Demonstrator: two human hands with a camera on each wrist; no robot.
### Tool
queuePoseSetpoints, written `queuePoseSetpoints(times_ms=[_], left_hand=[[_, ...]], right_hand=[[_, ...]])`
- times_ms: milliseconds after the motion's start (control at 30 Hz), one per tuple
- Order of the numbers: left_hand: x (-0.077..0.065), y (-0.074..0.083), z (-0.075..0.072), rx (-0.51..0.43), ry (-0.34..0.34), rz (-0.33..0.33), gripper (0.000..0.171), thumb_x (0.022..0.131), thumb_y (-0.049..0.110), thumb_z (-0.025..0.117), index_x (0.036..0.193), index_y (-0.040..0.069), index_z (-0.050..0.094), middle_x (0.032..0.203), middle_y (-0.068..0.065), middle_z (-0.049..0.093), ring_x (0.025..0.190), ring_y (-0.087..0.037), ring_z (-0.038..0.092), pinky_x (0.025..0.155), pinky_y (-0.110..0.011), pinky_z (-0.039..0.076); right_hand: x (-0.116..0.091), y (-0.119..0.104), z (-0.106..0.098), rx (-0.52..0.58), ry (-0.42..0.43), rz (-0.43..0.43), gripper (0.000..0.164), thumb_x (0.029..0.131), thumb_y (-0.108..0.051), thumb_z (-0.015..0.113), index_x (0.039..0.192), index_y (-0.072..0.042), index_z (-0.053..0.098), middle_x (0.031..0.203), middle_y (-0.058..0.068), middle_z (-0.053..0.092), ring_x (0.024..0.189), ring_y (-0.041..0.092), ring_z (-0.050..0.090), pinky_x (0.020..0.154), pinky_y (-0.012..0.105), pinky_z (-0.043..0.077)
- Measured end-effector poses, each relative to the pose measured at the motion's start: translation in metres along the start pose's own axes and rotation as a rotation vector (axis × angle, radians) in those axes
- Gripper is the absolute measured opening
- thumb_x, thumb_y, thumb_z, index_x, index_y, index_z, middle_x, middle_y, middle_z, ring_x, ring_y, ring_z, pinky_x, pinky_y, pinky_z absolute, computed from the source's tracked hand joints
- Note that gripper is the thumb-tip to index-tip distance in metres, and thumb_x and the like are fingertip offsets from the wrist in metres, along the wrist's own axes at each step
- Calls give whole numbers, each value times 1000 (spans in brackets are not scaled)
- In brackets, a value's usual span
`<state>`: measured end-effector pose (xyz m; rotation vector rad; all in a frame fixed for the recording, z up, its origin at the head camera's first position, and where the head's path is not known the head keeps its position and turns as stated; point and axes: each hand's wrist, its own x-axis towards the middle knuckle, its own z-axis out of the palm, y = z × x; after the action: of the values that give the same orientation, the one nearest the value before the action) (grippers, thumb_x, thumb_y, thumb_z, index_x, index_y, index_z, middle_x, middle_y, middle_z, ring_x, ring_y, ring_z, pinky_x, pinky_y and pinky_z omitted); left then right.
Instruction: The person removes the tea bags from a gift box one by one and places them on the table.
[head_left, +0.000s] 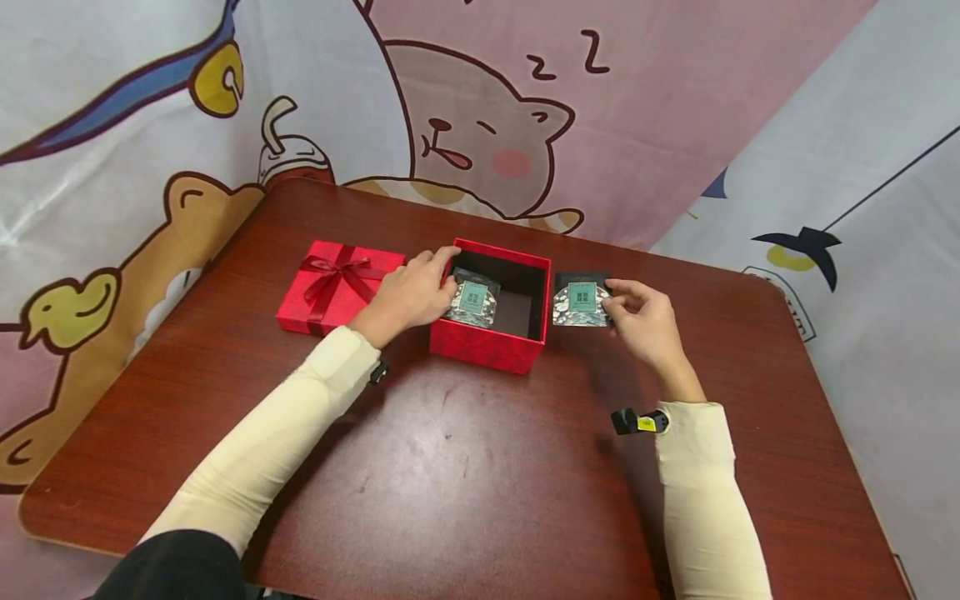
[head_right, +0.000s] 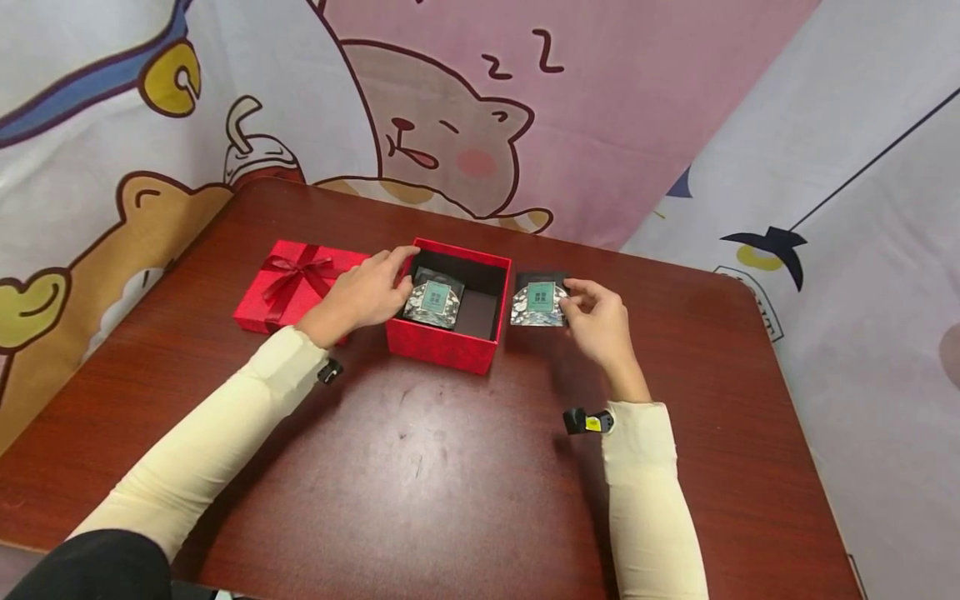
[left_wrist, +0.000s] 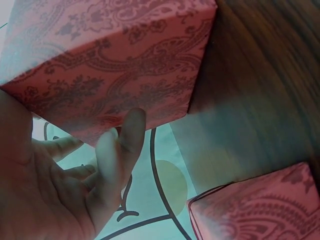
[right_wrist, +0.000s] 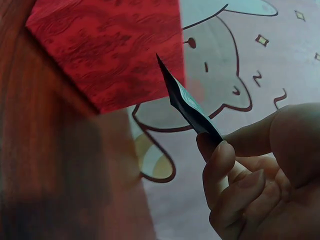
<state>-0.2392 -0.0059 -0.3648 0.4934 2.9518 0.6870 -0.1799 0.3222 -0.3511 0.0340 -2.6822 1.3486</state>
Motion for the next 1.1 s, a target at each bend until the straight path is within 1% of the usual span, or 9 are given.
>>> queuePoseSetpoints(times_ms=[133,300,367,533,667,800,933,1100], left_hand=[[1,2,1,-7,4,3,56,96,32,48,150,23,36,135,-14,52,102,-39,62,78,-53,53],[1,4,2,-15,7,11,56,96,31,49,150,23,37,134,-14,53,101,-40,63,79,-53,53],[0,4,2,-17,3,15,56,96,31,49,150,23,37,134,-14,53,101,-40,63,79,-53,53],[-2,4,0,-9,13,8,56,96,30,50,150,22,37,134,-15,53,104,-40,62,80,-53,53],[-2,3,-2,-17,15,8,55,96,30,49,150,23,37,134,-14,53,105,-39,62,79,-53,53],[-2,2,-2,-25,11,6,55,96,30,48,150,23,37,133,-14,54,102,-39,62,76,-52,53],[-1,2,-1,-20,19,0,55,96,30,49,149,23,37,132,-14,54,102,-38,62,76,-52,53],[-1,0,0,-14,7,3,55,96,31,49,150,23,36,134,-15,53,103,-38,62,77,-52,53]], right_hand=[[1,10,1,-1,-5,28,34,96,-5,59,128,6,60,95,25,69,56,14,60,53,27,51],[2,23,3,-8,-14,42,33,96,-4,59,128,5,60,94,22,69,54,14,60,53,23,50],[2,28,5,-12,-17,42,33,95,-2,59,128,6,60,94,24,69,53,13,59,51,21,49],[5,35,13,-5,-39,28,33,96,-1,57,127,9,60,95,28,68,52,12,59,50,22,48],[8,38,16,-9,-40,40,32,96,-1,57,125,10,60,94,27,68,54,16,60,51,22,49],[10,43,19,-42,-41,68,31,96,-2,57,125,8,61,93,24,68,55,19,62,52,22,49],[11,48,21,-107,-56,64,32,96,-4,58,126,7,61,93,23,69,55,13,61,53,22,49],[10,53,24,-185,-66,51,32,96,-5,58,126,6,62,89,20,70,54,9,59,53,22,47]])
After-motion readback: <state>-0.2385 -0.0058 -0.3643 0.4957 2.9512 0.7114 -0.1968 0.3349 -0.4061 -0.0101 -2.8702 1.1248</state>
